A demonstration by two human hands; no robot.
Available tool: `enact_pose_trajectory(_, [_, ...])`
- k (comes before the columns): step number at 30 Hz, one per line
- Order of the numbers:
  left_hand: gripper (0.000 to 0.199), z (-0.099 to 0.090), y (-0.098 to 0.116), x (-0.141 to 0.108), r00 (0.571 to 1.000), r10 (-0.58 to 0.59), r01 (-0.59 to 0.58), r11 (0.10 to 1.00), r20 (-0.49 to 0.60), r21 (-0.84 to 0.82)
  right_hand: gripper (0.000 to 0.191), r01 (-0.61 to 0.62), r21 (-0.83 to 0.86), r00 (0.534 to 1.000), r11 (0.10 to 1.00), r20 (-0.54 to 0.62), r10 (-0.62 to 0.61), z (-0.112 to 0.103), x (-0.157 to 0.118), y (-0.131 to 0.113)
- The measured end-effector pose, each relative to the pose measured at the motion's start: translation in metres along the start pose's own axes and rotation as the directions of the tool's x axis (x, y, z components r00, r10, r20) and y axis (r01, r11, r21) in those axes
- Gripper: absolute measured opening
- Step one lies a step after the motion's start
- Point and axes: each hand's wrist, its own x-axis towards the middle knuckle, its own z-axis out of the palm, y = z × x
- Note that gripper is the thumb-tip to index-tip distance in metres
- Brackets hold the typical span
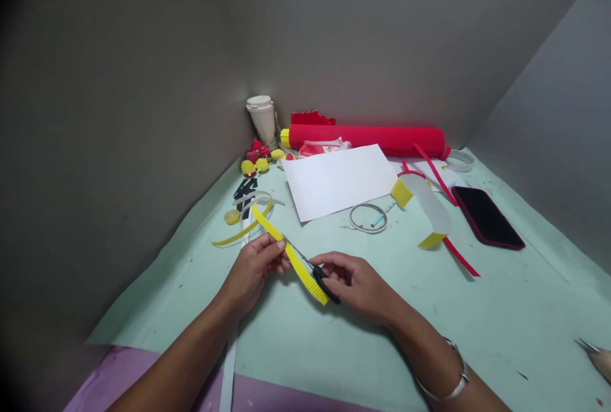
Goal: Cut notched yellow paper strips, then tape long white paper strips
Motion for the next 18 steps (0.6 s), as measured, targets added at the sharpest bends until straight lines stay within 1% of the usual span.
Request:
enact_pose_trajectory(9, [0.018, 0.001, 0.0, 0.0, 1.0, 0.005, -0.005, 1.0, 0.016, 0.015, 0.033, 0.012, 0.029, 1.0, 1.0, 0.002, -0.012, 0.002, 0.001, 0.003])
enact_pose_trajectory(11, [0.018, 0.001, 0.0, 0.0, 1.0, 0.007, -0.008, 1.0, 0.017, 0.022, 0.034, 0.012, 0.024, 0.999, 1.0, -0.048, -0.011, 0.0, 0.002, 0.004])
enact_pose_trajectory(14, [0.017, 0.002, 0.001, -0.001, 1.0, 0.015, -0.015, 0.998, 0.011, 0.056, 0.037, 0.025, 0.014, 0.987, 1.0, -0.158, -0.022, -0.004, 0.004, 0.006])
enact_pose_trajectory(16, [0.017, 0.004, 0.001, -0.003, 1.0, 0.014, -0.015, 0.996, 0.009, 0.084, 0.041, 0.028, 0.034, 0.982, 0.999, -0.19, -0.021, -0.007, 0.004, 0.006])
enact_pose_trajectory(18, [0.018, 0.006, 0.002, -0.005, 1.0, 0.01, -0.011, 0.994, 0.018, 0.108, 0.043, 0.037, 0.092, 0.982, 0.995, -0.19, -0.019, -0.008, 0.004, 0.006])
